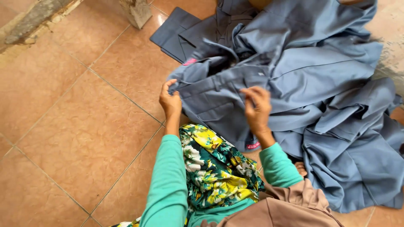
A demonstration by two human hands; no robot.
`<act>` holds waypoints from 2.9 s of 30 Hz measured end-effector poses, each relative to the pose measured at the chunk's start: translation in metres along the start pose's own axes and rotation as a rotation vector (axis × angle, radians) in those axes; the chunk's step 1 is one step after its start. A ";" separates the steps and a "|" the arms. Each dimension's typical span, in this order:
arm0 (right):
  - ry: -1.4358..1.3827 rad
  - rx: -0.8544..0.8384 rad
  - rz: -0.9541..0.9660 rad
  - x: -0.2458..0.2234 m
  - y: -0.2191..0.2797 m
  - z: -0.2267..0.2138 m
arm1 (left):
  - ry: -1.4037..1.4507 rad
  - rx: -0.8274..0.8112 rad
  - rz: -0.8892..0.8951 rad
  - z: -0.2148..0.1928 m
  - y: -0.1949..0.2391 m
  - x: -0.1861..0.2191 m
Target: The person sits on a tiled floor and folds multiple pairs of gray trousers by hand. They smooth each pair, fold the legs together, fold the garment in half, and then fold it into a compact rectangle before stacking it with previously folded pairs.
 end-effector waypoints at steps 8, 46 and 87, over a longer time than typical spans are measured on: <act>-0.086 -0.192 0.256 0.094 -0.069 0.058 | -0.573 -0.160 0.001 0.004 0.014 -0.029; -0.098 -1.251 0.097 -0.098 0.012 0.227 | 0.565 -0.439 -0.212 -0.158 0.039 0.076; 0.159 -0.967 -0.933 -0.214 0.119 0.321 | 0.392 -0.380 -0.447 -0.249 0.170 -0.064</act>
Point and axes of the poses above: each hand's wrist, its own y-axis away from the middle knuckle, its own z-axis out of the palm, x = y × z, the point moved 10 cm from there along -y, towards the middle knuckle, and after that the axes turned 13 degrees about z, right-handed, at the moved point
